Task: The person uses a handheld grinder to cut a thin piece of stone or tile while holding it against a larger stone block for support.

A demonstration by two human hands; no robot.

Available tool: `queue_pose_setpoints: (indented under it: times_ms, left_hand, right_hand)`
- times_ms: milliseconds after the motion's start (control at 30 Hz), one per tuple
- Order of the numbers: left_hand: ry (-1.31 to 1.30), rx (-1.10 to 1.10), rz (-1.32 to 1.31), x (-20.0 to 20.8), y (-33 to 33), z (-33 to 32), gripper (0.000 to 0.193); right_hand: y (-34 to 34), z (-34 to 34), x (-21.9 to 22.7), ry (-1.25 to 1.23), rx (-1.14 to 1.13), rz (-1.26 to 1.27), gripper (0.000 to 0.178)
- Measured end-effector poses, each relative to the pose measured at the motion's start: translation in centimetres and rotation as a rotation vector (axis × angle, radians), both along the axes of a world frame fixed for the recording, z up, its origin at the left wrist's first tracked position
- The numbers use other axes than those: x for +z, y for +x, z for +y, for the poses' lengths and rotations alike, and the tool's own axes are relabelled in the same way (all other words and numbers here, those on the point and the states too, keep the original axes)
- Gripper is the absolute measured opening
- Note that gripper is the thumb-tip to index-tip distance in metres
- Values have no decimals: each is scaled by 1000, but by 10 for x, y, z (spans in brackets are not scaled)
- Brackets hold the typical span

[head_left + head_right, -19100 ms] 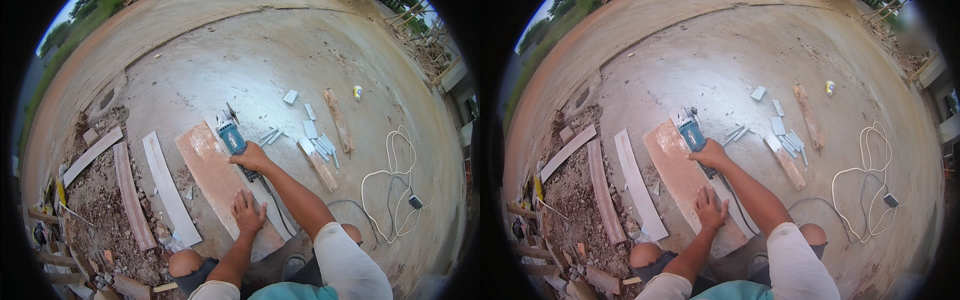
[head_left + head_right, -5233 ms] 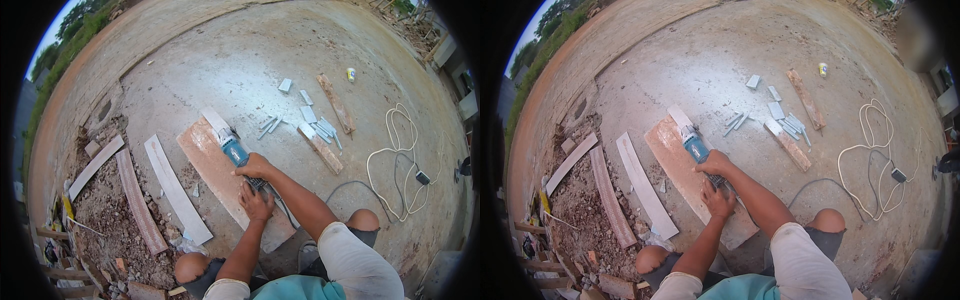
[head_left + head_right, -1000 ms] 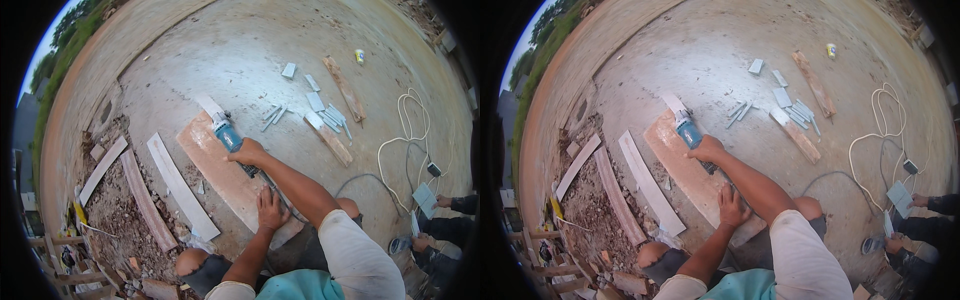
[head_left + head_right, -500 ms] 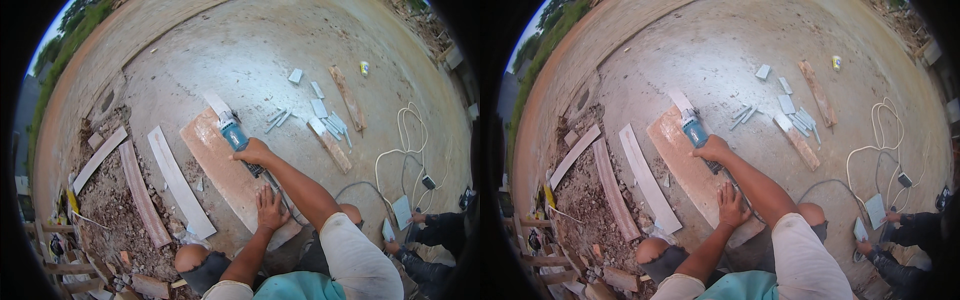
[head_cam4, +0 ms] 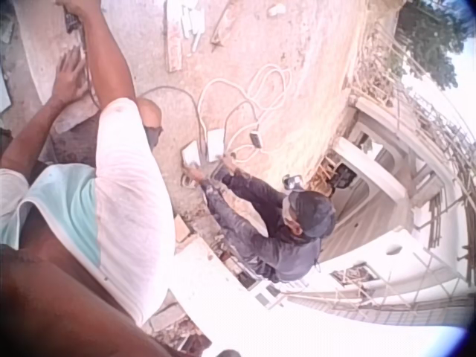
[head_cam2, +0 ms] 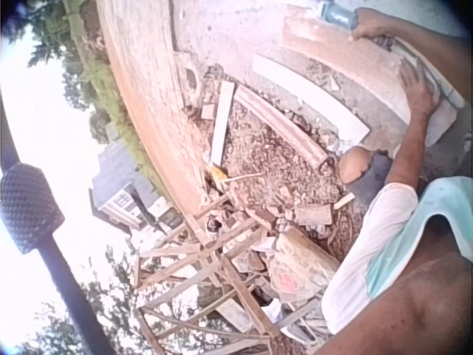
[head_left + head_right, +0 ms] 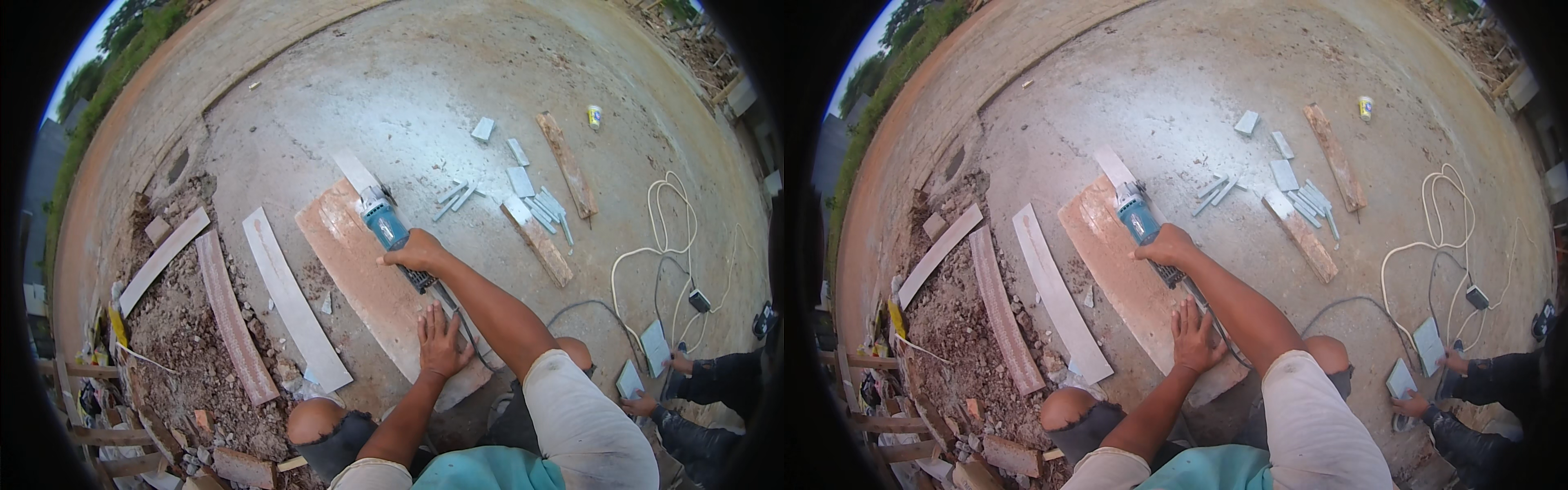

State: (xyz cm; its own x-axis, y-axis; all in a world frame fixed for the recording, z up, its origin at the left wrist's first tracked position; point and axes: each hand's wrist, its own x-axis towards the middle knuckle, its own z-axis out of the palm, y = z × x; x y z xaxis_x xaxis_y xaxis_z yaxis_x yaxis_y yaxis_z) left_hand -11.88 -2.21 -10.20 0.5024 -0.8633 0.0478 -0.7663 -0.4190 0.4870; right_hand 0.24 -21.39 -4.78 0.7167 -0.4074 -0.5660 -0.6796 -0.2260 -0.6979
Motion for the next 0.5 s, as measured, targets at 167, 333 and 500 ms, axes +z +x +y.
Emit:
queue_pose_setpoints:
  times_ms: [167, 333, 500]
  left_hand:
    - [13, -4, 3, 1, 0, 0, 64]
    - [-53, 9, 6, -1, -1, -1, 65]
    - [-38, -3, 17, -1, 0, 0, 67]
  right_hand:
    - [0, 1, -2, -31, 1, 0, 75]
    - [1, 0, 1, -10, 17, 8, 76]
    - [-2, 1, 6, -13, 12, 10, 77]
